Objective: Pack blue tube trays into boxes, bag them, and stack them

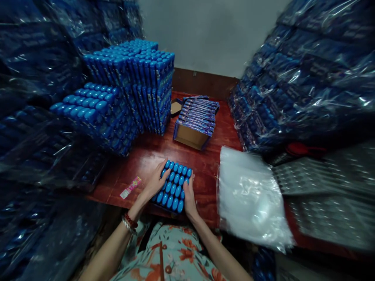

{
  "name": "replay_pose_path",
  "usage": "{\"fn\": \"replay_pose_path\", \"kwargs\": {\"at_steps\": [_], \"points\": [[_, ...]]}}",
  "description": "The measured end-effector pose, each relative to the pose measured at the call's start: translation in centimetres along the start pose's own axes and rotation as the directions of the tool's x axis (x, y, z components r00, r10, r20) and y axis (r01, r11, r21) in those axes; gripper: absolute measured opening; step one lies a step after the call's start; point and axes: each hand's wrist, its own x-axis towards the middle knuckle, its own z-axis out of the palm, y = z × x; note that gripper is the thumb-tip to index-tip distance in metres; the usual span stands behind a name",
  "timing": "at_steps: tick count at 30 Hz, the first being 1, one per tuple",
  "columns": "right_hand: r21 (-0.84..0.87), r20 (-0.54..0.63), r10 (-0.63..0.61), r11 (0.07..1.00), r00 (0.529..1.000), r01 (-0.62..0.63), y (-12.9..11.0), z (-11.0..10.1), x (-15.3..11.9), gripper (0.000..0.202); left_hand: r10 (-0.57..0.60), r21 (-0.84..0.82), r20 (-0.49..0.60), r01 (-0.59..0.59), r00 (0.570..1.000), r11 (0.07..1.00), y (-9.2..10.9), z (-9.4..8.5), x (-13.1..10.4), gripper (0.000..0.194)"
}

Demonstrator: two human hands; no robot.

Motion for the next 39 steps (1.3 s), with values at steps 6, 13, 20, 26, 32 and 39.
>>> {"fn": "replay_pose_path", "kwargs": {"at_steps": [6,13,20,26,32,39], "points": [[-0.035,0.03,0.013,0.999,0.999,-0.012,-1.2,-0.6,-0.3,0.082,-0.052,0.034,0.086,0.049,0.995,0.998,-0.5,0.3,-0.3,0.058],[-0.222,0.039,0.019,0.975,0.999,-0.009,-1.3,-2.0,0.1,0.081,-0.201,0.266,0.078,0.174,0.977,0.948,1.2,0.1,-1.0,0.054],[-0.543,0.029,-0.282,0.801,0.959,0.252,-6.3,-2.2,5.7,0.063,-0.213,0.314,0.103,0.171,0.972,0.934,3.4,-1.1,5.2,0.055],[-0.706,0.119,-0.109,0.69,0.987,0.161,-6.4,0.0,9.0,0.059,-0.2,0.463,0.14,0.115,0.97,0.879,2.7,1.8,6.6,0.044],[-0.441,-0.099,-0.414,0.833,0.905,0.333,-5.2,-4.2,7.0,0.046,-0.124,0.337,0.15,0.067,0.981,0.939,2.2,-0.2,6.1,0.049],[-0.919,-0.041,-0.36,0.381,0.932,0.107,-0.7,-19.2,-1.5,0.051,0.001,-0.01,0.283,0.001,0.959,1.0,1.3,-2.9,-3.1,0.075]]}}
